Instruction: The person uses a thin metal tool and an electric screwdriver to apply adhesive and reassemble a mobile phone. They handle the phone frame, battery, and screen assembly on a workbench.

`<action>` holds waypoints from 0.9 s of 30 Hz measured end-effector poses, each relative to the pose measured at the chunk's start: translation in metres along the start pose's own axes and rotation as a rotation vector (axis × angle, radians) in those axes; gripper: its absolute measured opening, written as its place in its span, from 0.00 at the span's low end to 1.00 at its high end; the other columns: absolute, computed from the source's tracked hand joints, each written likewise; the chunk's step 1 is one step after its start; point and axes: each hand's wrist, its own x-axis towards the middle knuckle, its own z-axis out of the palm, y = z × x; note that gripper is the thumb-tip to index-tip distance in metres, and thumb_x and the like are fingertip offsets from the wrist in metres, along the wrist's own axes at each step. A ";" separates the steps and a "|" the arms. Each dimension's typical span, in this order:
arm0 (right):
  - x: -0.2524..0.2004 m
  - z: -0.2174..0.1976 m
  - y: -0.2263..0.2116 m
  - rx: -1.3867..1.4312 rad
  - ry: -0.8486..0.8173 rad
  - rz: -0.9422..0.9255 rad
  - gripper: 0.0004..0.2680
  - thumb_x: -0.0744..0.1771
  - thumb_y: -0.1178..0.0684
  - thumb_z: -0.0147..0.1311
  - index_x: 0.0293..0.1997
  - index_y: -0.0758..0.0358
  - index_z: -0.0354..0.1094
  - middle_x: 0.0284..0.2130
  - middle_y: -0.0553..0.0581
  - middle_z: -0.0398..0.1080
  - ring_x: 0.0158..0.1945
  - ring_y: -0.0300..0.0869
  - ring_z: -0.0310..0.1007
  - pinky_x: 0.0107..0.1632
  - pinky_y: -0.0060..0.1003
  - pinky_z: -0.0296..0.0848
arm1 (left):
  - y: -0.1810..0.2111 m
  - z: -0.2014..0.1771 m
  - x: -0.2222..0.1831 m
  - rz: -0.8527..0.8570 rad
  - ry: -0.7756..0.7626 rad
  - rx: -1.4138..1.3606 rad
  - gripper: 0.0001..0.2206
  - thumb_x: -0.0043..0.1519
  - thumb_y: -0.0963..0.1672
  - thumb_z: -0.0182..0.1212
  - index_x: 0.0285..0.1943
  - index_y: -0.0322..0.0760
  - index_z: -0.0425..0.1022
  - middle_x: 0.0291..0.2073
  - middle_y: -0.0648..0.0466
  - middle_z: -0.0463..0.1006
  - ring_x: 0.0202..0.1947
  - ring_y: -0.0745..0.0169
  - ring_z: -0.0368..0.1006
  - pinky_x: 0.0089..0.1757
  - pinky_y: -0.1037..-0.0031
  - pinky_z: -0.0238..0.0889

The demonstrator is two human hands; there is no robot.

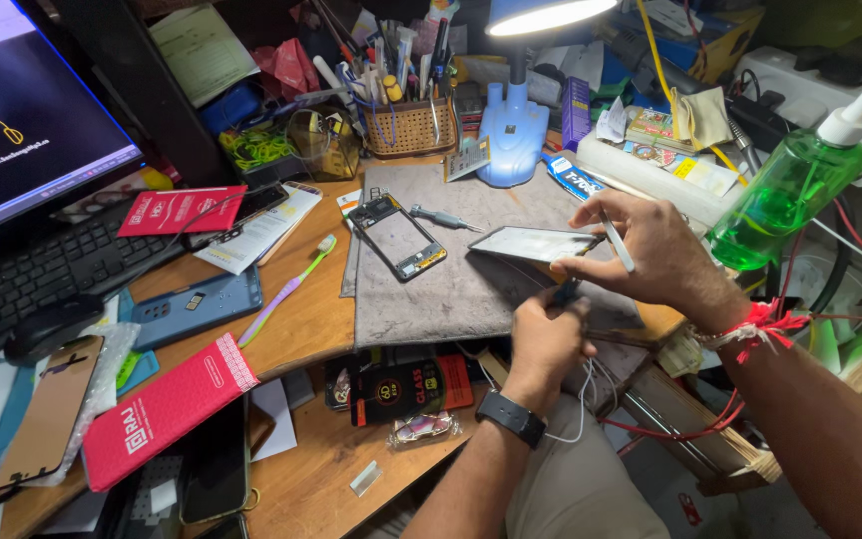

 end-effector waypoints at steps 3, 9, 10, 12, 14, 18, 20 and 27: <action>-0.012 0.008 0.008 -0.085 -0.064 0.115 0.21 0.57 0.40 0.72 0.49 0.59 0.74 0.37 0.58 0.79 0.40 0.47 0.81 0.46 0.38 0.77 | -0.009 -0.007 -0.002 -0.024 -0.234 -0.267 0.15 0.63 0.44 0.60 0.55 0.27 0.70 0.31 0.55 0.75 0.24 0.67 0.73 0.28 0.77 0.66; -0.045 0.044 0.040 0.093 0.107 -0.087 0.23 0.56 0.41 0.71 0.49 0.66 0.73 0.42 0.62 0.79 0.46 0.50 0.80 0.48 0.39 0.75 | -0.015 -0.026 -0.029 -0.131 -0.303 -0.309 0.13 0.64 0.46 0.57 0.51 0.33 0.76 0.28 0.55 0.77 0.23 0.69 0.75 0.29 0.78 0.69; -0.050 0.045 0.044 0.101 0.134 -0.093 0.23 0.56 0.42 0.70 0.49 0.66 0.74 0.43 0.62 0.79 0.46 0.49 0.80 0.48 0.39 0.75 | -0.014 -0.030 -0.036 -0.129 -0.256 -0.230 0.14 0.64 0.47 0.58 0.48 0.30 0.77 0.27 0.54 0.79 0.22 0.68 0.74 0.28 0.76 0.69; -0.056 0.044 0.052 0.244 0.183 -0.058 0.19 0.61 0.45 0.64 0.51 0.67 0.73 0.44 0.61 0.79 0.47 0.47 0.79 0.49 0.39 0.74 | -0.007 -0.039 -0.042 0.018 -0.074 0.046 0.15 0.63 0.48 0.61 0.45 0.29 0.80 0.25 0.54 0.81 0.22 0.66 0.76 0.28 0.73 0.71; -0.062 0.038 0.064 0.511 0.226 0.021 0.13 0.70 0.50 0.53 0.54 0.69 0.72 0.45 0.59 0.79 0.48 0.44 0.79 0.53 0.38 0.74 | 0.004 -0.053 -0.046 0.309 0.197 0.442 0.14 0.58 0.48 0.65 0.44 0.34 0.83 0.22 0.54 0.84 0.22 0.65 0.80 0.29 0.70 0.74; -0.071 0.036 0.091 1.160 0.054 0.007 0.15 0.73 0.49 0.44 0.65 0.66 0.66 0.39 0.61 0.79 0.41 0.41 0.79 0.49 0.35 0.77 | 0.034 -0.075 -0.021 0.628 0.484 0.806 0.14 0.56 0.49 0.67 0.49 0.42 0.82 0.24 0.57 0.81 0.35 0.53 0.77 0.40 0.63 0.70; -0.068 0.046 0.100 1.145 0.009 0.052 0.17 0.72 0.49 0.43 0.61 0.74 0.68 0.38 0.64 0.79 0.40 0.41 0.79 0.46 0.35 0.76 | 0.048 -0.080 0.001 0.598 0.515 0.973 0.15 0.55 0.50 0.69 0.48 0.42 0.81 0.31 0.54 0.79 0.42 0.52 0.73 0.46 0.62 0.65; -0.040 0.062 0.103 0.906 -0.081 0.205 0.06 0.65 0.60 0.61 0.42 0.74 0.73 0.33 0.62 0.77 0.36 0.39 0.77 0.42 0.35 0.76 | 0.043 -0.103 0.051 0.962 0.632 1.164 0.18 0.53 0.50 0.71 0.48 0.40 0.82 0.58 0.46 0.69 0.65 0.45 0.55 0.63 0.50 0.46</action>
